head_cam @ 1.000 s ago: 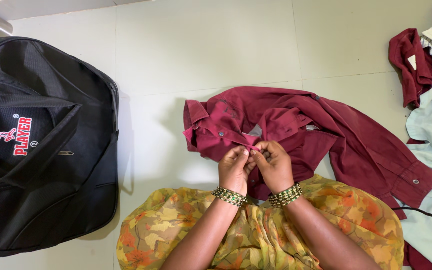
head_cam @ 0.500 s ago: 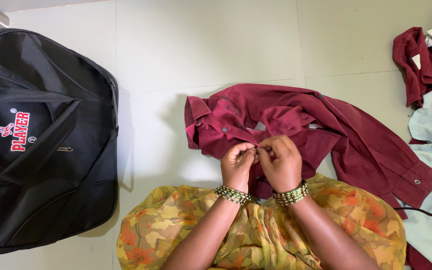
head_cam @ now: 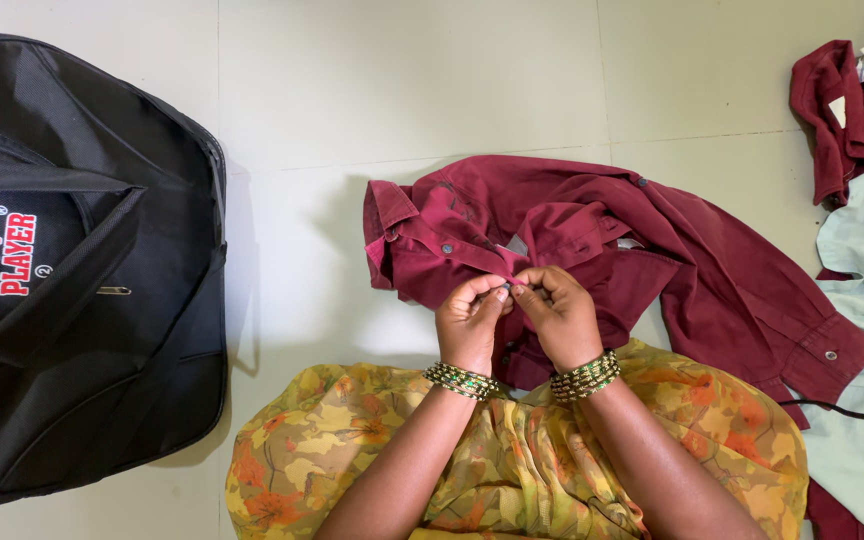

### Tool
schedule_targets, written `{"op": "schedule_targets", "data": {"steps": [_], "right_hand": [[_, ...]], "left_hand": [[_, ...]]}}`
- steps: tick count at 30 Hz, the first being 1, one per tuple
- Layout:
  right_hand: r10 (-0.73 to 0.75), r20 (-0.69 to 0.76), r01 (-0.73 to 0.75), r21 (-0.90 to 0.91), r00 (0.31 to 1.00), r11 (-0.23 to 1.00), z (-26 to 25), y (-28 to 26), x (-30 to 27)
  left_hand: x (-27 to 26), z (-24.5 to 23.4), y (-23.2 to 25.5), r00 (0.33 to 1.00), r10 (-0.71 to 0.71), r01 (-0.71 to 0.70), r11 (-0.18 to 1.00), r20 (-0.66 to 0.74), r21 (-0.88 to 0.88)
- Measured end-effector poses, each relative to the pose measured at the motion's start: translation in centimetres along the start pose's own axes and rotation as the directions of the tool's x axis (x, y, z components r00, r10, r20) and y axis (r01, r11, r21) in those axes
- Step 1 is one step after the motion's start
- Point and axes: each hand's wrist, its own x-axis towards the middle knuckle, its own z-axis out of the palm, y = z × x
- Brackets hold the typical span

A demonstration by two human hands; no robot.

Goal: The person folds a striped shirt by smoothing the fabric, tucking in the sleeves, and folding the body into a rectangle before placing it in a bag and then begins unbuttoning a maroon shirt.

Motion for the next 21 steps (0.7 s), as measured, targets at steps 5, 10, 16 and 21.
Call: {"op": "schedule_targets", "data": {"steps": [5, 10, 16, 21], "right_hand": [[0.046, 0.002, -0.047, 0.050, 0.999, 0.998, 0.0, 0.4, -0.1], [0.059, 0.024, -0.062, 0.100, 0.998, 0.993, -0.1, 0.6, 0.0], [-0.085, 0.055, 0.089, -0.080, 0.995, 0.993, -0.9, 0.6, -0.1], [0.163, 0.102, -0.183, 0.241, 0.981, 0.953, -1.2, 2.2, 0.4]], "left_hand": [[0.2, 0.0, -0.2, 0.998, 0.055, -0.055, 0.998, -0.003, 0.035], [0.2, 0.1, 0.0, 0.994, 0.107, -0.105, 0.981, -0.007, 0.160], [0.6, -0.1, 0.3, 0.990, 0.142, -0.138, 0.968, -0.002, 0.211], [0.4, -0.3, 0.3, 0.986, 0.165, -0.164, 0.934, 0.026, 0.318]]}}
